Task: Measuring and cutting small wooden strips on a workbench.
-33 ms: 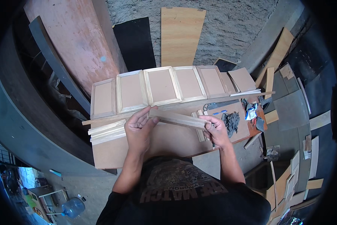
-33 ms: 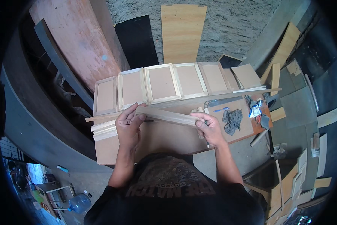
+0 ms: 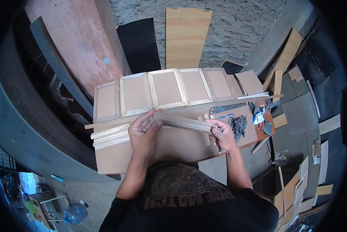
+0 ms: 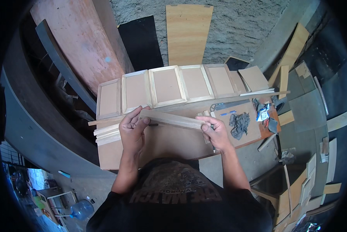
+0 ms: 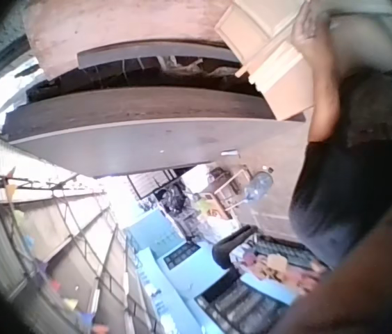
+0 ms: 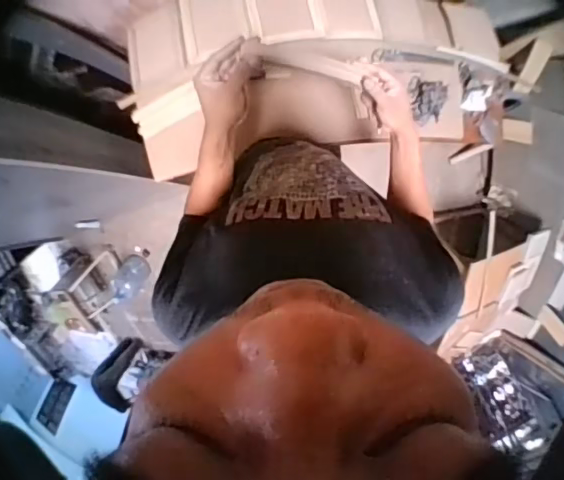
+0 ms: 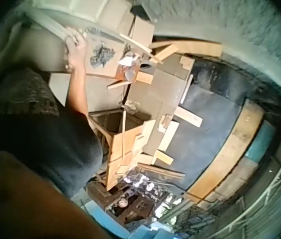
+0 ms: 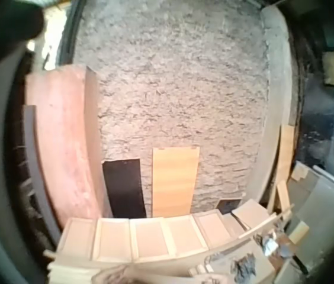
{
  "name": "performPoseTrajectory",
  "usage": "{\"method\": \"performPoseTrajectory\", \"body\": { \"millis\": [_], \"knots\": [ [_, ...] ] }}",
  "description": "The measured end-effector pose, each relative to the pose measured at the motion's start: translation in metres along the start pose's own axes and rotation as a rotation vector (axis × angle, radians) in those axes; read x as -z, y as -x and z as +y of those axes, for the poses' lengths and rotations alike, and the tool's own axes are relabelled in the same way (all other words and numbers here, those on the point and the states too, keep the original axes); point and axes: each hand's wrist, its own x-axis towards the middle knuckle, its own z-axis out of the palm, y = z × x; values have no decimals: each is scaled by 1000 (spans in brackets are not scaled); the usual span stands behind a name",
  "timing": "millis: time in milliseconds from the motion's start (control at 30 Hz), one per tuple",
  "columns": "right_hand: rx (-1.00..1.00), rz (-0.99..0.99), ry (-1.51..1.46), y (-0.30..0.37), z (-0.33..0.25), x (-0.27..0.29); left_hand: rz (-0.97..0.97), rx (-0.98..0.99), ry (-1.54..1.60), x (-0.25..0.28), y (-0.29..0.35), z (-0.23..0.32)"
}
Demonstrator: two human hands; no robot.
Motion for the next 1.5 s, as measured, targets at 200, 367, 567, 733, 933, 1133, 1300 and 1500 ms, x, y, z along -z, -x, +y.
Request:
{"method": "performPoseTrajectory", "body": {
  "millis": [200, 367, 567, 733, 933, 1133, 1300, 1500],
  "knots": [
    [24, -1, 42, -2, 0, -1, 20, 12, 23, 0, 0, -1],
    [-48, 67, -19, 0, -6, -6, 63, 60, 68, -2, -2, -4],
    [78, 33, 74, 0, -13, -21, 169, 144, 171, 12, -4, -6],
    [172, -37, 153, -2, -12, -26, 208, 145, 231, 22, -7, -7],
    [212, -61, 191, 2, -24, -34, 206, 128, 266, 23, -4, -5],
    [216, -58, 193, 4, -25, -34, 196, 120, 271, 25, -2, -5],
    [171, -60, 172, 7, -26, -34, 187, 126, 265, 25, -1, -4],
    [183, -46, 181, 6, -24, -34, 191, 115, 256, 23, 0, -3]
  ]
}}
